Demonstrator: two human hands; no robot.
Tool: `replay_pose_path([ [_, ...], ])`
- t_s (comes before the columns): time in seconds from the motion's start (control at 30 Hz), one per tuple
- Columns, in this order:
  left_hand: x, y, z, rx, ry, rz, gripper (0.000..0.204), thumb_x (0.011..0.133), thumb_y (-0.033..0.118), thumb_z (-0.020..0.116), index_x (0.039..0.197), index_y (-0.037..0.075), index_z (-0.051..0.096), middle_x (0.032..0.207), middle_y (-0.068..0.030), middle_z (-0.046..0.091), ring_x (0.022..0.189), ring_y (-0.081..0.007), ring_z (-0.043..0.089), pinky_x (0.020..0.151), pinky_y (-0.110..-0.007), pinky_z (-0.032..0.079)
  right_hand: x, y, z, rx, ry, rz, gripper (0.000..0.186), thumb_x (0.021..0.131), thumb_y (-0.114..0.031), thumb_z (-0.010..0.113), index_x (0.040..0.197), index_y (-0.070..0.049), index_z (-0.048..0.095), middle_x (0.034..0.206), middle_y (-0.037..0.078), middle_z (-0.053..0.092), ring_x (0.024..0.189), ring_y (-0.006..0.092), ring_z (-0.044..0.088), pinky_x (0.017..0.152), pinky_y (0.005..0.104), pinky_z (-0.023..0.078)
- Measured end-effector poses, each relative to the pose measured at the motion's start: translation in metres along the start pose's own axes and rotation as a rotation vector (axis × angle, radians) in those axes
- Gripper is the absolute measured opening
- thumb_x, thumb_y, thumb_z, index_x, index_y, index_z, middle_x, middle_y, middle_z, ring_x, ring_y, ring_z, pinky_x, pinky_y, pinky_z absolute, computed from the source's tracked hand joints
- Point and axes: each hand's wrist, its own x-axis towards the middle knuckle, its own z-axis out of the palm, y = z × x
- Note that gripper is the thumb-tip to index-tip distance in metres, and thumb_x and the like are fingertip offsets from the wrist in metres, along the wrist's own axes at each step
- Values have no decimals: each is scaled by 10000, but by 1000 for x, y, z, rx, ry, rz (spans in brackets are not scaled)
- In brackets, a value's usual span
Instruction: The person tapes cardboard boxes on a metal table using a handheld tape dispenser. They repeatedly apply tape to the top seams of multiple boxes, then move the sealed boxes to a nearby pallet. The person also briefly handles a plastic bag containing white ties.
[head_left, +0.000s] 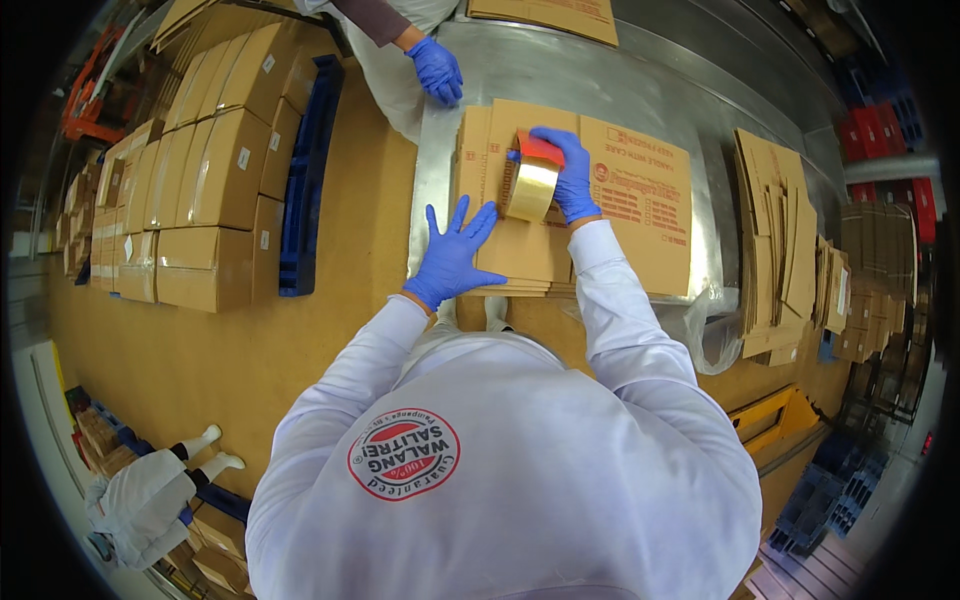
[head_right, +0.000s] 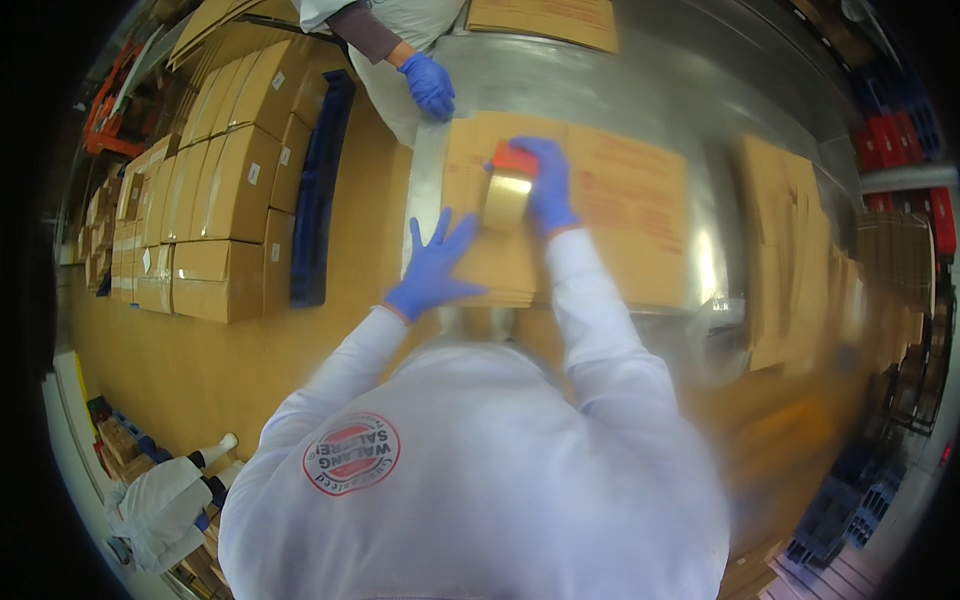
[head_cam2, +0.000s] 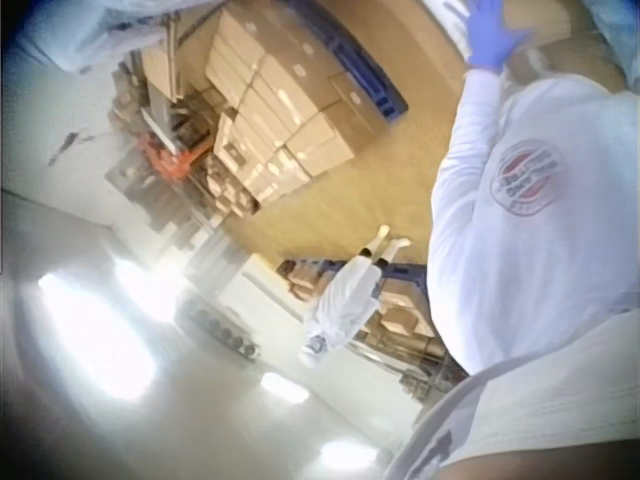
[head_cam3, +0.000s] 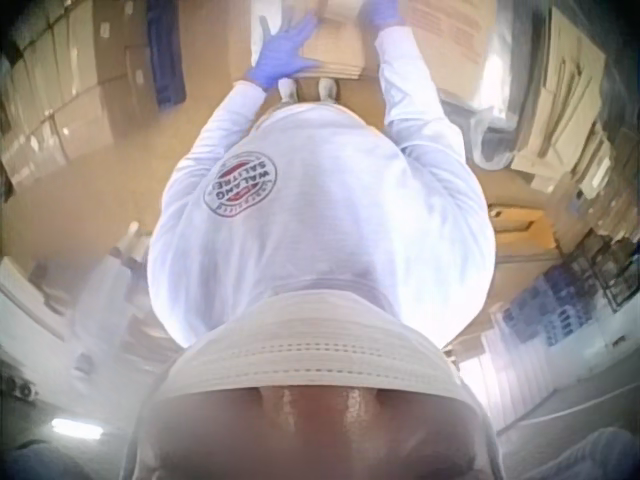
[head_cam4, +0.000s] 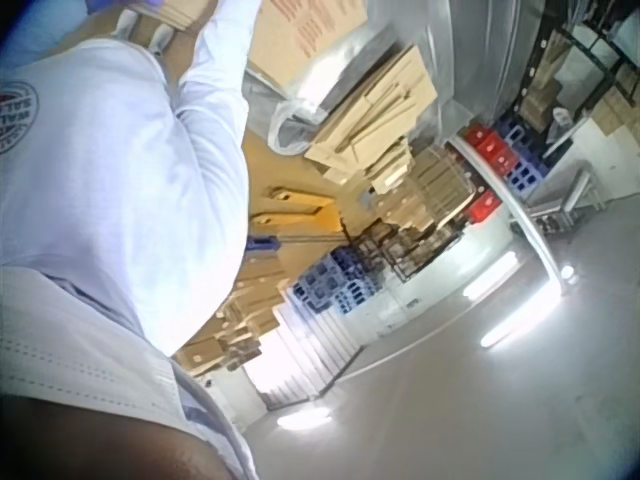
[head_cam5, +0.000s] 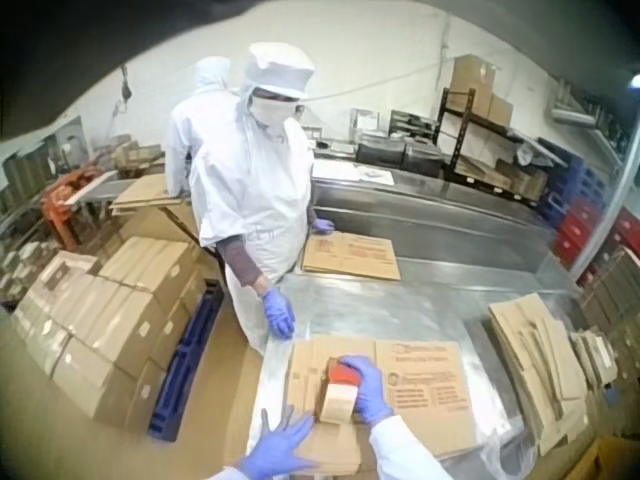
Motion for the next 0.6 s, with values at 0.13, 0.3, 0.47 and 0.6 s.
replay_pose_path([
  [0.13, 3, -4, 3, -17, 60, 10, 1070, 687, 720, 662, 1521, 138, 331, 1605, -1, 265, 1502, -336, 120, 1085, -746, -62, 17, -6, 0, 560, 11, 474, 338, 758, -1, 766, 1083, 8, 671, 1049, 151, 660, 931, 254, 674, 878, 378, 575],
  [0.3, 4, 2, 1, -3, 64, 25, 1017, 677, 673, 697, 1485, 131, 403, 1579, -17, 323, 1488, -362, 163, 1081, -743, -82, -46, 11, -16, -64, -112, 8, 370, 732, -99, 824, 1060, -11, 678, 1016, 129, 664, 940, 240, 672, 843, 358, 562],
  [0.47, -1, 3, 7, -10, 104, -5, 998, 657, 639, 742, 1455, 117, 446, 1560, -35, 363, 1479, -378, 193, 1073, -751, -73, -138, -42, -25, -311, -249, -130, 212, 803, -187, 704, 979, -70, 705, 882, 97, 682, 830, 269, 643, 748, 368, 509],
  [0.6, 3, 2, 6, 55, 91, 1, 1038, 644, 696, 728, 1464, 132, 434, 1555, -33, 374, 1480, -366, 199, 1066, -759, -64, -108, -62, -13, -174, -273, 116, 229, 805, -204, 708, 947, -25, 704, 825, 123, 698, 785, 249, 666, 694, 378, 517],
])
